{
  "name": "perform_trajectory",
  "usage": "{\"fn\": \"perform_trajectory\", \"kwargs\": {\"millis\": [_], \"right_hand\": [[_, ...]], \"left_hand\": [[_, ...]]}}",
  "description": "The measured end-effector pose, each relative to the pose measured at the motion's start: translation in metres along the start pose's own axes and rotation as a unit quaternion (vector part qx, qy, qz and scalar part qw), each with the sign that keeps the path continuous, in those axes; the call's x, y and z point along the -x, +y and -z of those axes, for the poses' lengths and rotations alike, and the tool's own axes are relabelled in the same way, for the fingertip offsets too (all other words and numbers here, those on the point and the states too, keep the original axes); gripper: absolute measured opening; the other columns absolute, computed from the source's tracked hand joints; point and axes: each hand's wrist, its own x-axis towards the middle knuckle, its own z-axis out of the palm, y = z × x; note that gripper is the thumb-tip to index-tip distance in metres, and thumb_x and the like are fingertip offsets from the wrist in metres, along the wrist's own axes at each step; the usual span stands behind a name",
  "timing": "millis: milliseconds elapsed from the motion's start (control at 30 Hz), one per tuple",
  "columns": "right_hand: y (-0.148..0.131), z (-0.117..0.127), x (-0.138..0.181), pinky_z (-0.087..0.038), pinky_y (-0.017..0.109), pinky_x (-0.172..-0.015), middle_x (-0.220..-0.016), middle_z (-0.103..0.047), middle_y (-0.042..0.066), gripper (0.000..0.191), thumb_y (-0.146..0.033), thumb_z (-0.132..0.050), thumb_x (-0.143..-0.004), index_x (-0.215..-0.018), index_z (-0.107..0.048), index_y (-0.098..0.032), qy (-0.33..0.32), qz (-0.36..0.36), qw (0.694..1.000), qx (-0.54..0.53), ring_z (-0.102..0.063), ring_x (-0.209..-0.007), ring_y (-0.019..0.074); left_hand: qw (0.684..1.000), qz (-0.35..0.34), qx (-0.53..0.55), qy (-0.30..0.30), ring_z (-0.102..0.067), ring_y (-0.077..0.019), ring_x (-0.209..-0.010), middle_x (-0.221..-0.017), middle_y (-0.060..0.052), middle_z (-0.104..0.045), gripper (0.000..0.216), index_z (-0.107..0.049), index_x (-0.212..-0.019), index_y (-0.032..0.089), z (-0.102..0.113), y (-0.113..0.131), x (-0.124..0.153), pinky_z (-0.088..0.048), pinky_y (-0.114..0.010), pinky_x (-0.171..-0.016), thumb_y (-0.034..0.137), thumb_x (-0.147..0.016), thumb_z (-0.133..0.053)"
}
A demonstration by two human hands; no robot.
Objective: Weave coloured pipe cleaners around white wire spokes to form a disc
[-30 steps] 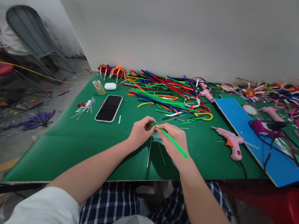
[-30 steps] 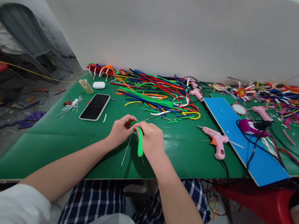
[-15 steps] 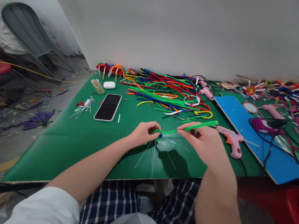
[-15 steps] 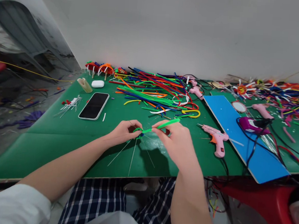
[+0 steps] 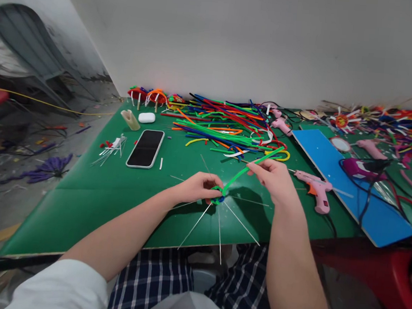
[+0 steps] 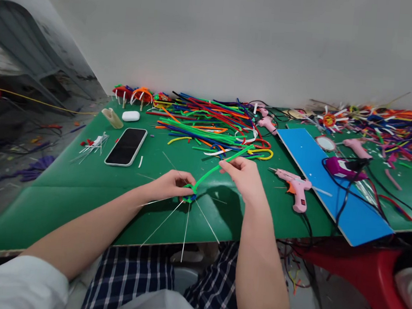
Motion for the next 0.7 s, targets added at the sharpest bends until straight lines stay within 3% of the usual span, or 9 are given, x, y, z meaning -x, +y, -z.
{"fn": "perform_trajectory", "kwargs": {"millis": [200, 367, 433, 567, 700], "right_hand": [[0.027, -0.020, -0.019, -0.025, 0.018, -0.036, -0.055, -0.056, 0.001, 0.033, -0.045, -0.062, -0.059, -0.059, -0.055, -0.013, 0.016, -0.051, 0.995, -0.083, -0.038, -0.041, 0.0041], [0.032, -0.028, -0.022, -0.026, 0.017, -0.035, -0.054, -0.055, 0.000, 0.028, -0.039, -0.067, -0.056, -0.059, -0.054, -0.014, 0.027, -0.088, 0.981, -0.173, -0.043, -0.044, 0.0057], [0.031, -0.031, -0.023, -0.027, 0.016, -0.036, -0.053, -0.053, -0.002, 0.024, -0.035, -0.067, -0.058, -0.062, -0.055, -0.015, 0.009, -0.093, 0.961, -0.262, -0.043, -0.045, 0.0054], [0.024, -0.040, -0.019, -0.030, 0.015, -0.040, -0.066, -0.055, -0.003, 0.016, -0.032, -0.063, -0.064, -0.072, -0.056, -0.020, -0.077, -0.098, 0.893, -0.433, -0.049, -0.056, 0.0057], [0.018, -0.052, -0.010, -0.032, 0.017, -0.043, -0.074, -0.058, -0.003, 0.012, -0.027, -0.064, -0.064, -0.072, -0.057, -0.021, -0.133, -0.083, 0.889, -0.430, -0.050, -0.059, 0.0063]], "left_hand": [[0.994, -0.016, 0.104, 0.012, -0.055, -0.0087, -0.048, -0.058, 0.001, -0.058, 0.022, -0.055, -0.075, 0.013, 0.002, 0.006, 0.003, -0.047, -0.022, -0.048, 0.028, -0.062, -0.065], [0.989, -0.043, 0.137, 0.033, -0.057, -0.0108, -0.050, -0.058, -0.001, -0.059, 0.022, -0.054, -0.075, 0.013, 0.006, 0.007, 0.004, -0.047, -0.023, -0.047, 0.027, -0.063, -0.066], [0.985, -0.042, 0.162, 0.029, -0.057, -0.0116, -0.051, -0.059, -0.001, -0.059, 0.022, -0.053, -0.076, 0.014, 0.007, 0.005, 0.003, -0.047, -0.023, -0.046, 0.027, -0.063, -0.065], [0.974, -0.019, 0.227, 0.018, -0.057, -0.0120, -0.054, -0.060, -0.001, -0.059, 0.025, -0.052, -0.080, 0.014, 0.008, 0.001, 0.001, -0.047, -0.022, -0.044, 0.025, -0.063, -0.066], [0.969, -0.010, 0.245, 0.007, -0.056, -0.0109, -0.050, -0.059, -0.002, -0.058, 0.022, -0.054, -0.080, 0.012, 0.009, 0.000, -0.001, -0.046, -0.021, -0.042, 0.026, -0.066, -0.064]]}}
